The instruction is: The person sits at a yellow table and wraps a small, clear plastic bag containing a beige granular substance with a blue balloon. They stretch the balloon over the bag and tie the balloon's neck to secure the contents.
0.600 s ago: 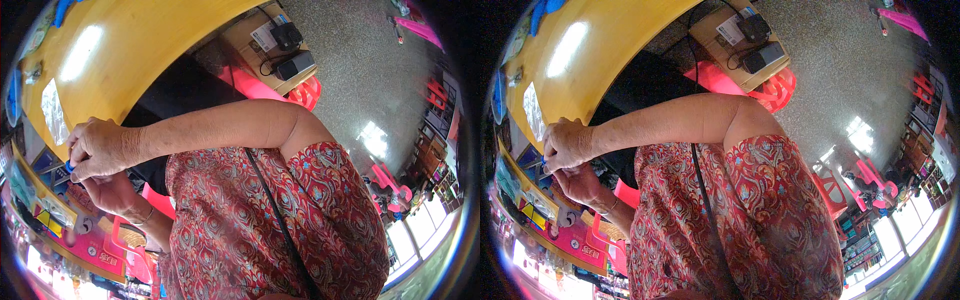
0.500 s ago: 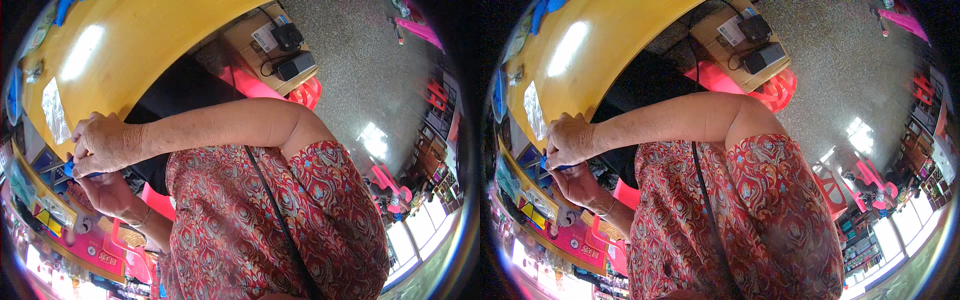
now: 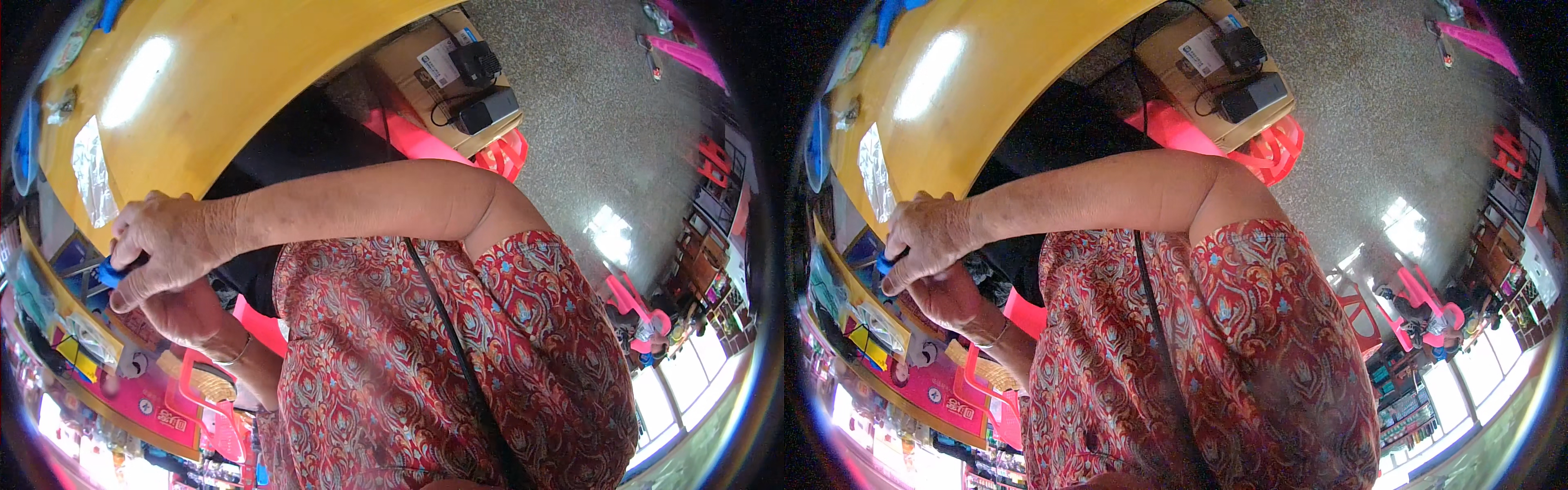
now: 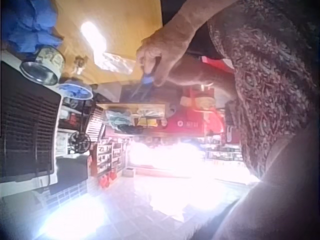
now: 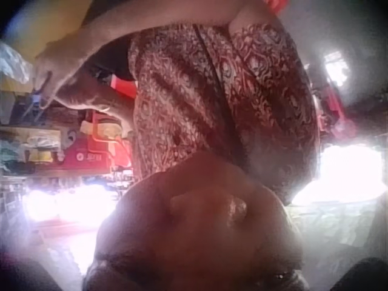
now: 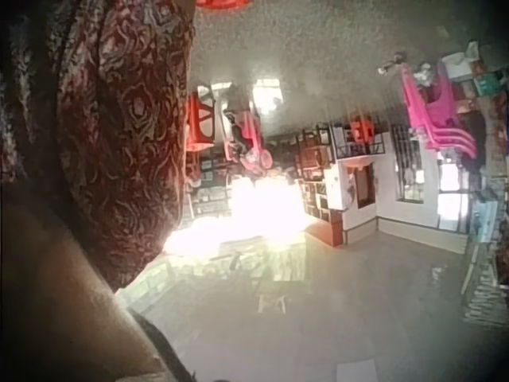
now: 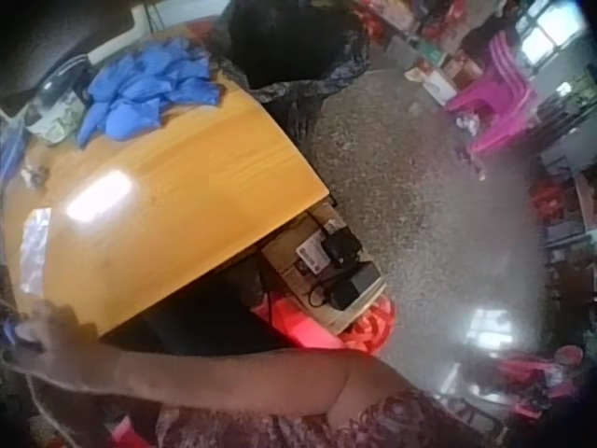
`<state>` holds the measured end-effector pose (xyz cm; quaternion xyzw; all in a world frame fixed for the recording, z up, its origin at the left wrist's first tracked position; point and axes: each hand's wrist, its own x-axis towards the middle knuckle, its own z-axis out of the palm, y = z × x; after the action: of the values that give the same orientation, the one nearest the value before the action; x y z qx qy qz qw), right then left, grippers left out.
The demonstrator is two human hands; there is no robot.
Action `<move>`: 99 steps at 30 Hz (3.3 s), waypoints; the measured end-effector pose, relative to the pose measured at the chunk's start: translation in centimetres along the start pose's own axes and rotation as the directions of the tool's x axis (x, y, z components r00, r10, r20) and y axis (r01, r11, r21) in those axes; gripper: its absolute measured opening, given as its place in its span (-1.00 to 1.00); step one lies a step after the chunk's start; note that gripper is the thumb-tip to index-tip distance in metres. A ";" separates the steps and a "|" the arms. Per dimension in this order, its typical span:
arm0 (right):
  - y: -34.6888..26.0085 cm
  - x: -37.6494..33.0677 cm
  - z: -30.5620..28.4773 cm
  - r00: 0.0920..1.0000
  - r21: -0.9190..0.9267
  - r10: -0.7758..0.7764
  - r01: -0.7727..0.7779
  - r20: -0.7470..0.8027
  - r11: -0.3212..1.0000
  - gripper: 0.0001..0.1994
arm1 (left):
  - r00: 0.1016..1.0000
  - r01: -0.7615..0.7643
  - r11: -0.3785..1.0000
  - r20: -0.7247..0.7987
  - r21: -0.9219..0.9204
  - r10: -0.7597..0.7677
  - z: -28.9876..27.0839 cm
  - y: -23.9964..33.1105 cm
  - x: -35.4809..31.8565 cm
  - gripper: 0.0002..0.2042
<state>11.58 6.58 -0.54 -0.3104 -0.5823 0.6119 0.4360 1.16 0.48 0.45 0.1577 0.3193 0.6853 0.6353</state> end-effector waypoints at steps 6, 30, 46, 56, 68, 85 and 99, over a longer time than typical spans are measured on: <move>1.4 0.3 -1.8 0.993 -0.136 -0.100 0.091 -0.067 0.987 -0.75 | 0.978 0.195 0.971 -0.050 -0.139 -0.204 -1.1 -0.1 -0.3 -0.66; -0.8 1.2 -8.2 0.865 -0.005 -0.227 0.256 0.447 0.967 -0.77 | 0.857 0.515 0.819 0.177 -0.253 -0.484 1.0 -0.6 -1.4 -0.50; -0.7 -0.5 -5.7 0.980 -0.087 -0.044 0.062 0.195 0.994 -0.76 | 0.952 -0.182 0.855 -0.132 0.485 0.277 0.2 -1.0 -3.2 -0.78; 0.6 -0.5 -1.9 0.854 -0.309 -0.520 0.500 0.022 0.809 -0.84 | 0.897 -0.333 0.857 -0.150 0.393 0.417 -1.1 0.2 -1.8 -0.75; 1.0 -0.3 -0.1 0.948 -0.243 -0.317 0.311 0.018 0.919 -0.68 | 0.943 -0.194 0.929 -0.199 0.315 0.265 -4.4 2.9 -0.7 -0.66; 0.8 0.6 -0.9 0.907 -0.288 -0.414 0.377 -0.080 0.880 -0.75 | 0.974 -0.180 0.896 -0.052 0.405 0.219 -3.0 3.8 1.2 -0.69; 0.5 0.3 0.7 0.962 -0.303 -0.270 0.272 0.048 0.914 -0.68 | 0.992 -0.053 0.988 -0.109 0.146 0.069 -5.2 5.5 1.0 -0.66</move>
<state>10.78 6.59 -0.94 -0.2891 -0.7086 0.4487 0.4616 -6.43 0.25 -0.07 0.1734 0.3983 0.6875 0.5819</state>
